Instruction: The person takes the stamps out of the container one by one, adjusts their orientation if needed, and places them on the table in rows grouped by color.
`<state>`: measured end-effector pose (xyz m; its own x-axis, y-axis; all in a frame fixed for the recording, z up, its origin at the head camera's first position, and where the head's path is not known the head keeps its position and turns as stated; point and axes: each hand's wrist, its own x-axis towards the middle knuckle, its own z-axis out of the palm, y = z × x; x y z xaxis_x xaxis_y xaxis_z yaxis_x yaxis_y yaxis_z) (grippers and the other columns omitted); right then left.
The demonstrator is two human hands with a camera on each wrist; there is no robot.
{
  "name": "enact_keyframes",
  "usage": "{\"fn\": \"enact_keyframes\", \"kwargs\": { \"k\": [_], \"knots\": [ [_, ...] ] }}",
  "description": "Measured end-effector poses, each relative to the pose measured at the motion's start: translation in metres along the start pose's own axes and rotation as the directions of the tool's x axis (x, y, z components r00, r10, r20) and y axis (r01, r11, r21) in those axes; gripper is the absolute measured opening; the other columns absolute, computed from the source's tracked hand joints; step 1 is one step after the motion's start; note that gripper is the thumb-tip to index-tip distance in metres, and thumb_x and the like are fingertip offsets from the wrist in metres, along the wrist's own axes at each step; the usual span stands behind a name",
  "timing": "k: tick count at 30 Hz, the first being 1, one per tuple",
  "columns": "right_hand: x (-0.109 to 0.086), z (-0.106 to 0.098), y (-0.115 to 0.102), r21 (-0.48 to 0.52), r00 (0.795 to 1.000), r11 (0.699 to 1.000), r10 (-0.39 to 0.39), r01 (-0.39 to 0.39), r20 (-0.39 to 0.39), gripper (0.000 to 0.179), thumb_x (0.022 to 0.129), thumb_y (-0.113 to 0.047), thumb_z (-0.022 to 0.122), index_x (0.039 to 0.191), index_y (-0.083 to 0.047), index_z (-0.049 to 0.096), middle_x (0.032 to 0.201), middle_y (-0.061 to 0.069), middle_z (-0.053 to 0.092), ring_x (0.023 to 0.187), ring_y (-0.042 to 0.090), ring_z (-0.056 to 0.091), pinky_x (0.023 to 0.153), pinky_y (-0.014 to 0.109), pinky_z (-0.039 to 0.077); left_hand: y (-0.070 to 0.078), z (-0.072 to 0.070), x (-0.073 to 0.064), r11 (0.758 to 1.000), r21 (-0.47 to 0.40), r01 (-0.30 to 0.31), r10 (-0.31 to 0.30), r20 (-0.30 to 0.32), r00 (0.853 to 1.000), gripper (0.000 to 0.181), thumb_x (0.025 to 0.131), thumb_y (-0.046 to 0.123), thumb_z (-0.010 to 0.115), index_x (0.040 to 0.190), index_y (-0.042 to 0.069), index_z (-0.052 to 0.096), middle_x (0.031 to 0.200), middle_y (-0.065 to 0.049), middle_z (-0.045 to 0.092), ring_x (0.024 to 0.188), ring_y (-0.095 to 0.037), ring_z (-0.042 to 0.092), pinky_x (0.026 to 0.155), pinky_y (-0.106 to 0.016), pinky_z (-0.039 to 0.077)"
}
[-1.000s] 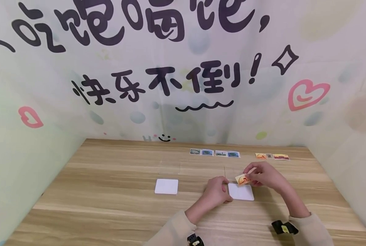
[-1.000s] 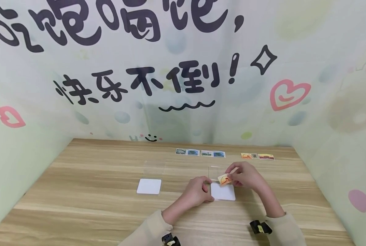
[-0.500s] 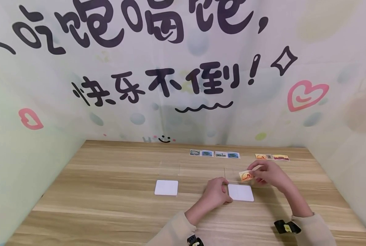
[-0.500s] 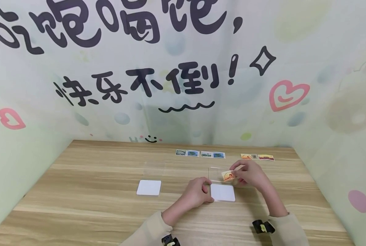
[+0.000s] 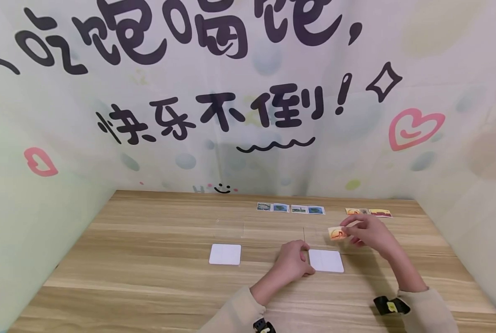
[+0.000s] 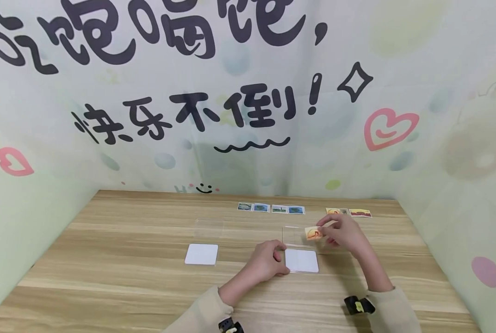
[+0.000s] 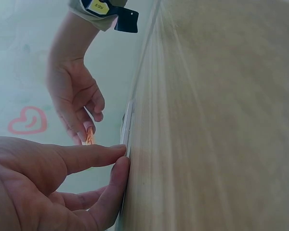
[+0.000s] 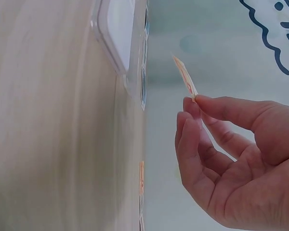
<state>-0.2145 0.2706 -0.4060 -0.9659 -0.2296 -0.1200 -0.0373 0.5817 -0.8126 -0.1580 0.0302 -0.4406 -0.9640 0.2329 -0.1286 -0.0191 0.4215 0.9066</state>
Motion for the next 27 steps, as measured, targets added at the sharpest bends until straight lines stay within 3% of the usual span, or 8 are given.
{"fn": "enact_keyframes", "kwargs": {
  "k": [6,20,27],
  "knots": [
    [0.0009,-0.0024,0.0034,-0.001,1.0,1.0,0.01,-0.01,-0.021,0.025,0.102,-0.008,0.067,0.117,0.012,0.066,0.091,0.012,0.074,0.072,0.024,0.067,0.066,0.034,0.061,-0.0006,-0.0001,0.0002,1.0,-0.012,0.005,-0.005,0.0,1.0,0.048,0.077,-0.011,0.087,0.121,-0.007,0.068,0.071,0.001,0.052,0.053,-0.009,0.06,0.05,-0.019,0.046],
    [0.003,-0.0037,0.0069,-0.013,0.997,1.0,0.01,-0.011,-0.071,0.026,0.104,-0.01,0.066,0.119,0.012,0.065,0.094,0.016,0.074,0.073,0.023,0.066,0.065,0.03,0.06,-0.0003,0.0003,0.0015,1.0,-0.002,0.014,-0.014,0.0,1.0,0.047,0.077,-0.011,0.087,0.12,-0.007,0.068,0.071,0.001,0.05,0.052,-0.007,0.055,0.05,-0.019,0.046],
    [0.0033,-0.0034,0.0067,-0.001,0.995,1.0,0.0,0.0,-0.098,0.027,0.104,-0.01,0.066,0.119,0.013,0.064,0.091,0.012,0.074,0.072,0.021,0.065,0.066,0.03,0.061,-0.0012,0.0012,0.0017,1.0,0.011,0.019,-0.019,-0.001,1.0,0.047,0.078,-0.01,0.086,0.121,-0.006,0.068,0.072,0.001,0.051,0.052,-0.007,0.055,0.05,-0.019,0.047]
  ]
}}
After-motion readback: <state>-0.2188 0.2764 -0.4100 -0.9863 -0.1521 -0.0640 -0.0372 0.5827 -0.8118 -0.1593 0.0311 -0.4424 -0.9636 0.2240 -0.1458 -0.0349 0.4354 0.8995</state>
